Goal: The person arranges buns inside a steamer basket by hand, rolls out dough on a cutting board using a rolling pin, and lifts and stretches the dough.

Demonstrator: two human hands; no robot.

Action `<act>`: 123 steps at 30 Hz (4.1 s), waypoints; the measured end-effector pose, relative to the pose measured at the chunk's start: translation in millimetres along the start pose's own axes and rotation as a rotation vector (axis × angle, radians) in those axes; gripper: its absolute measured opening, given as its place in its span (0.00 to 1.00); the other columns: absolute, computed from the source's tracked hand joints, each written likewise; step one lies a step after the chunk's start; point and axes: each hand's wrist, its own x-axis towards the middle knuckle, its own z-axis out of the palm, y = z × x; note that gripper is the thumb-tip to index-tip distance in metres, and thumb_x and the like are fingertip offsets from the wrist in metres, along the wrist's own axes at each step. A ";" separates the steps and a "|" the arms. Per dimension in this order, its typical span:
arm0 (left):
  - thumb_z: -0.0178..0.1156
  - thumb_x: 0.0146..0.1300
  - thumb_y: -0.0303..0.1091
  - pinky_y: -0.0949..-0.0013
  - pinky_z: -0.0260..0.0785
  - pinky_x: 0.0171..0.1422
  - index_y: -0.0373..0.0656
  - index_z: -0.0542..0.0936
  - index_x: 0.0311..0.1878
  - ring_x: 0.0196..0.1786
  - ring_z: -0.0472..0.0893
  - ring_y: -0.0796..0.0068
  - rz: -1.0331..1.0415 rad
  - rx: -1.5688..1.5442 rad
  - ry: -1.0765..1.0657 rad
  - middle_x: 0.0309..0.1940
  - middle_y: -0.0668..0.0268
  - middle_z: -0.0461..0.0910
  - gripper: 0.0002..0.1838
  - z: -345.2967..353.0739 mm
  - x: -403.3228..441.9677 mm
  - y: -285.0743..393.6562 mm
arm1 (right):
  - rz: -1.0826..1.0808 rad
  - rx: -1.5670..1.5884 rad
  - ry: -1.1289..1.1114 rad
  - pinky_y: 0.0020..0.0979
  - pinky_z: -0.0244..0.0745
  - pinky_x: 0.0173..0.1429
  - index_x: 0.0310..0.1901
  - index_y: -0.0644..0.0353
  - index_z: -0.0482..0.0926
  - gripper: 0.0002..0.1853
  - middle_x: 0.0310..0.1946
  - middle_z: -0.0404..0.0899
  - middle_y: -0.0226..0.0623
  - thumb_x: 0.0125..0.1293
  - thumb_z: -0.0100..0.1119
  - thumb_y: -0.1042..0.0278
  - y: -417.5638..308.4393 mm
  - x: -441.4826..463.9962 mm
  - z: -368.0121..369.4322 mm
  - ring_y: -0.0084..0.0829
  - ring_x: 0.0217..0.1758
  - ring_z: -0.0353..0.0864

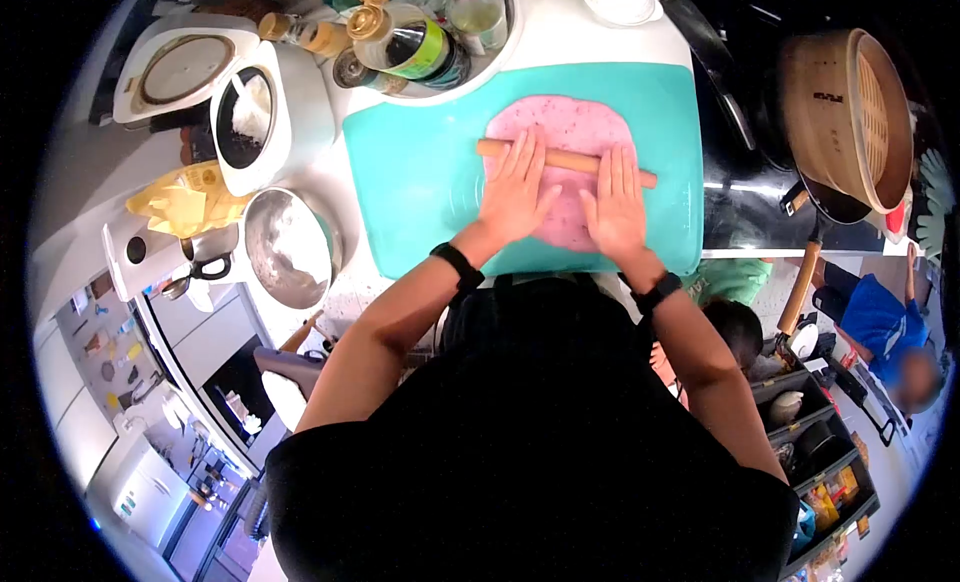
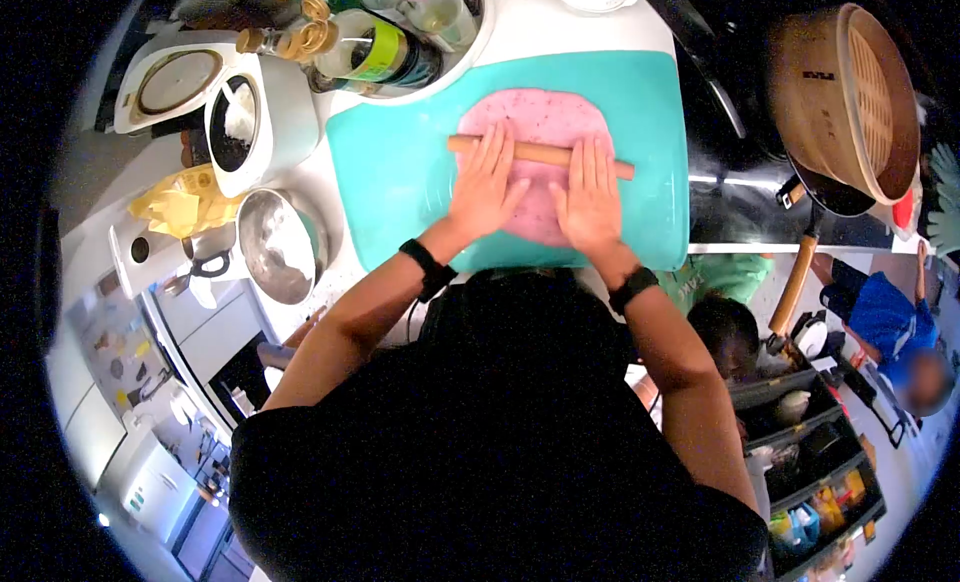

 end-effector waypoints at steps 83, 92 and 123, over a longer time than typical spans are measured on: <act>0.71 0.59 0.45 0.47 0.75 0.53 0.39 0.82 0.49 0.48 0.85 0.45 -0.289 -0.052 -0.375 0.40 0.47 0.85 0.22 -27.8 65.4 -0.7 | 0.211 0.234 -0.022 0.45 0.68 0.72 0.66 0.64 0.73 0.31 0.63 0.74 0.49 0.59 0.63 0.69 61.0 60.7 -10.1 0.52 0.69 0.71; 0.69 0.65 0.32 0.71 0.71 0.44 0.39 0.81 0.44 0.33 0.74 0.76 -0.246 -0.636 -0.371 0.30 0.62 0.80 0.10 -153.0 27.8 73.2 | -0.074 0.627 -0.546 0.33 0.71 0.49 0.49 0.67 0.77 0.17 0.37 0.74 0.39 0.62 0.67 0.67 50.0 74.3 -102.7 0.32 0.40 0.73; 0.67 0.63 0.31 0.55 0.76 0.60 0.39 0.73 0.65 0.56 0.82 0.51 -0.217 -0.190 -0.012 0.60 0.52 0.77 0.27 -33.4 -101.7 -2.0 | 0.544 -0.121 0.099 0.55 0.78 0.51 0.53 0.60 0.69 0.17 0.47 0.79 0.53 0.74 0.54 0.56 116.9 -28.9 -34.8 0.58 0.50 0.81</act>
